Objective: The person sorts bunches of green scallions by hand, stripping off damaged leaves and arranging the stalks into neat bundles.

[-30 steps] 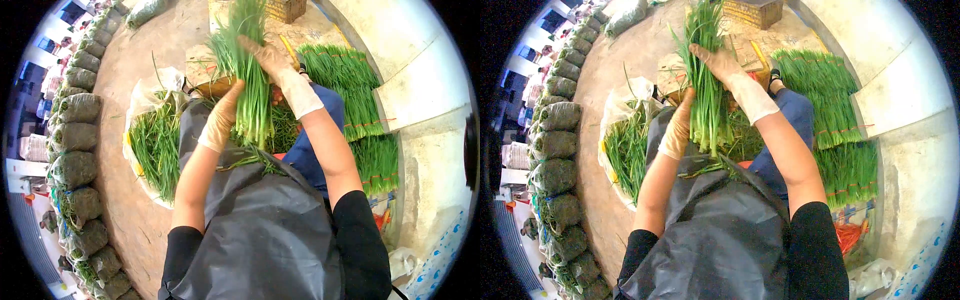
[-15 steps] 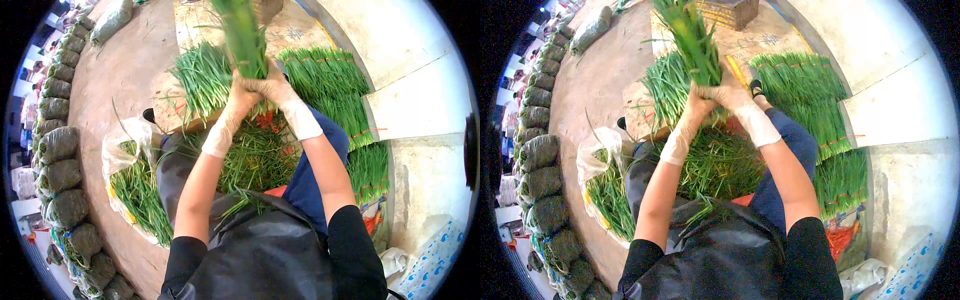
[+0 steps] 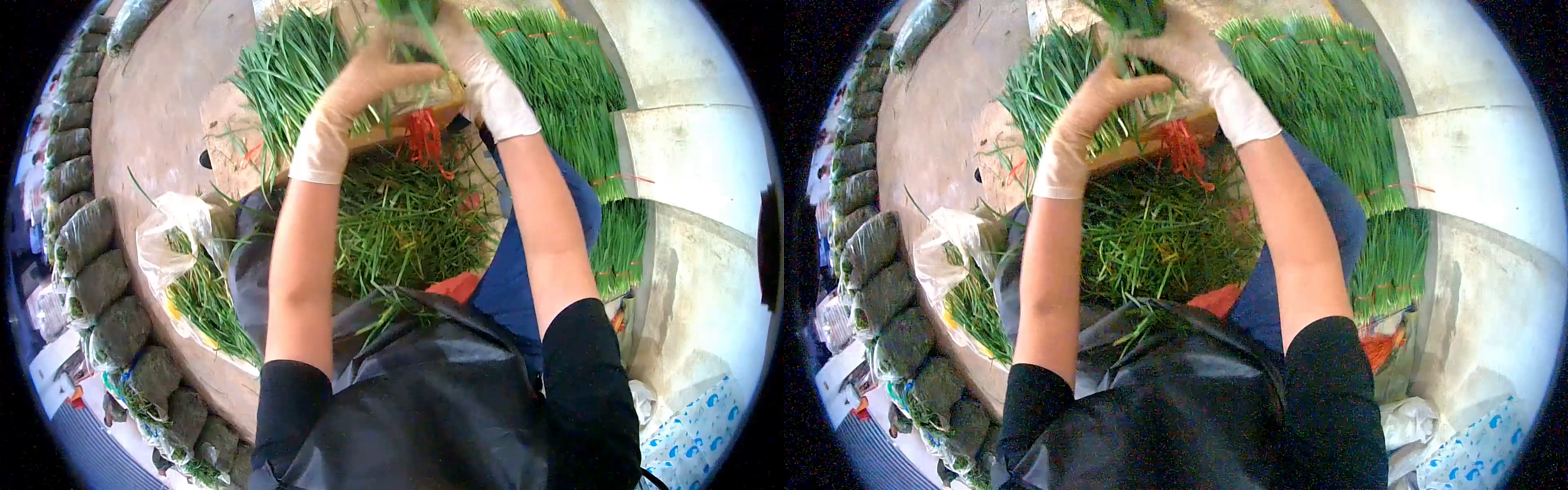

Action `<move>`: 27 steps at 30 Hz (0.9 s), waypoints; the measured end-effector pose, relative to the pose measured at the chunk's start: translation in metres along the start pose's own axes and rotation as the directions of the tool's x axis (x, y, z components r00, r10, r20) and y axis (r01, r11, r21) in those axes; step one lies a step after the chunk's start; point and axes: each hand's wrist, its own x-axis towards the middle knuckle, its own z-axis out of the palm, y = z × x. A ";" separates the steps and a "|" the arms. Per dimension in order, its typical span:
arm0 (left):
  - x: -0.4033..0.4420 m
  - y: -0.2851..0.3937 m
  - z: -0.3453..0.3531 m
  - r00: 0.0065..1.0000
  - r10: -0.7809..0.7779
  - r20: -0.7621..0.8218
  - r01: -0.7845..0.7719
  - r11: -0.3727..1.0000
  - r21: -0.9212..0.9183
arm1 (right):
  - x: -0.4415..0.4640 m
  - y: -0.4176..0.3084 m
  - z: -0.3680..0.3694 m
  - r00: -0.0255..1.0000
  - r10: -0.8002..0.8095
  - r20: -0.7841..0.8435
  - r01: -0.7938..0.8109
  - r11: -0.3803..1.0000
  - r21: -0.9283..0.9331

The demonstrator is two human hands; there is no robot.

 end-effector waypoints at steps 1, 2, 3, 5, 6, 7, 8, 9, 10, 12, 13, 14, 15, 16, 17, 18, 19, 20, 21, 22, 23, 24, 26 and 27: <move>-0.007 0.019 -0.007 0.996 -0.071 -0.051 0.069 0.997 -0.037 | 0.005 -0.021 -0.008 0.992 0.066 0.110 -0.082 0.985 0.150; -0.014 0.048 -0.013 0.999 -0.042 -0.020 0.038 0.987 -0.154 | 0.008 -0.046 -0.017 0.968 0.109 0.227 -0.173 0.943 0.285; -0.012 0.037 -0.025 0.995 -0.084 -0.063 0.061 0.953 -0.297 | 0.006 -0.083 -0.025 0.898 0.298 0.324 -0.381 0.895 0.233; -0.027 0.041 -0.041 0.995 -0.060 -0.075 -0.001 0.777 -0.630 | -0.013 -0.134 -0.026 0.873 0.255 0.415 -0.410 0.845 0.344; -0.044 0.067 -0.038 0.994 -0.061 -0.092 -0.010 0.781 -0.624 | -0.021 -0.151 -0.022 0.842 0.205 0.500 -0.453 0.773 0.444; -0.062 0.100 -0.030 0.982 -0.186 -0.025 0.102 0.643 -0.759 | -0.023 -0.156 -0.014 0.798 0.033 0.601 -0.363 0.824 0.436; -0.081 0.124 -0.026 0.953 -0.298 0.064 0.203 0.465 -0.862 | -0.034 -0.164 -0.005 0.788 0.020 0.615 -0.366 0.819 0.441; -0.101 0.136 -0.029 0.939 -0.325 0.115 0.242 0.385 -0.891 | -0.048 -0.174 0.006 0.812 0.101 0.574 -0.352 0.870 0.345; -0.115 0.139 -0.031 0.938 -0.333 0.095 0.229 0.391 -0.892 | -0.058 -0.184 0.014 0.764 0.214 0.609 -0.427 0.875 0.229; -0.141 0.135 -0.037 0.994 -0.059 0.096 0.113 0.486 -0.867 | -0.086 -0.184 0.032 0.698 0.304 0.649 -0.482 0.869 0.111; -0.158 0.137 -0.037 0.967 -0.211 -0.145 -0.010 0.536 -0.844 | -0.112 -0.156 0.046 0.703 0.242 0.668 -0.570 0.754 0.327; -0.177 0.139 -0.040 0.975 -0.172 -0.139 -0.043 0.470 -0.881 | -0.121 -0.143 0.052 0.714 0.176 0.678 -0.629 0.587 0.510; -0.194 0.140 -0.045 0.956 -0.199 -0.215 -0.089 0.502 -0.860 | -0.128 -0.176 0.039 0.704 0.183 0.686 -0.475 0.839 0.263; -0.211 0.140 -0.051 0.929 -0.224 -0.295 -0.137 0.532 -0.836 | -0.138 -0.196 0.038 0.757 0.199 0.623 -0.368 0.917 0.153; -0.226 0.139 -0.058 0.929 -0.265 -0.259 -0.118 0.450 -0.885 | -0.147 -0.216 0.036 0.804 0.214 0.555 -0.269 0.963 0.019; -0.239 0.145 -0.062 0.930 -0.281 -0.238 -0.109 0.408 -0.907 | -0.155 -0.219 0.046 0.880 0.249 0.403 -0.297 0.953 0.060; -0.249 0.149 -0.063 0.900 -0.316 -0.301 -0.123 0.479 -0.869 | -0.160 -0.240 0.052 0.935 0.159 0.316 -0.241 0.941 0.239; -0.256 0.152 -0.064 0.867 -0.345 -0.359 -0.126 0.545 -0.829 | -0.162 -0.257 0.058 0.937 0.140 0.321 -0.224 0.944 0.243; -0.263 0.158 -0.063 0.833 -0.380 -0.402 -0.140 0.558 -0.818 | -0.164 -0.273 0.064 0.934 0.051 0.353 -0.065 0.998 0.027; -0.267 0.158 -0.064 0.833 -0.369 -0.411 -0.152 0.563 -0.813 | -0.169 -0.286 0.071 0.917 -0.026 0.397 0.108 0.977 -0.186; -0.269 0.154 -0.064 0.801 -0.381 -0.461 -0.187 0.573 -0.798 | -0.176 -0.296 0.082 0.905 -0.173 0.388 0.314 0.888 -0.336; -0.271 0.152 -0.064 0.766 -0.393 -0.509 -0.220 0.584 -0.782 | -0.181 -0.287 0.098 0.860 -0.409 0.304 0.505 0.766 -0.398; -0.277 0.151 -0.067 0.759 -0.351 -0.548 -0.266 0.602 -0.753 | -0.189 -0.265 0.112 0.857 -0.355 0.372 0.508 0.698 -0.505; -0.281 0.149 -0.070 0.733 -0.378 -0.565 -0.261 0.611 -0.747 | -0.188 -0.264 0.111 0.847 -0.358 0.393 0.524 0.684 -0.507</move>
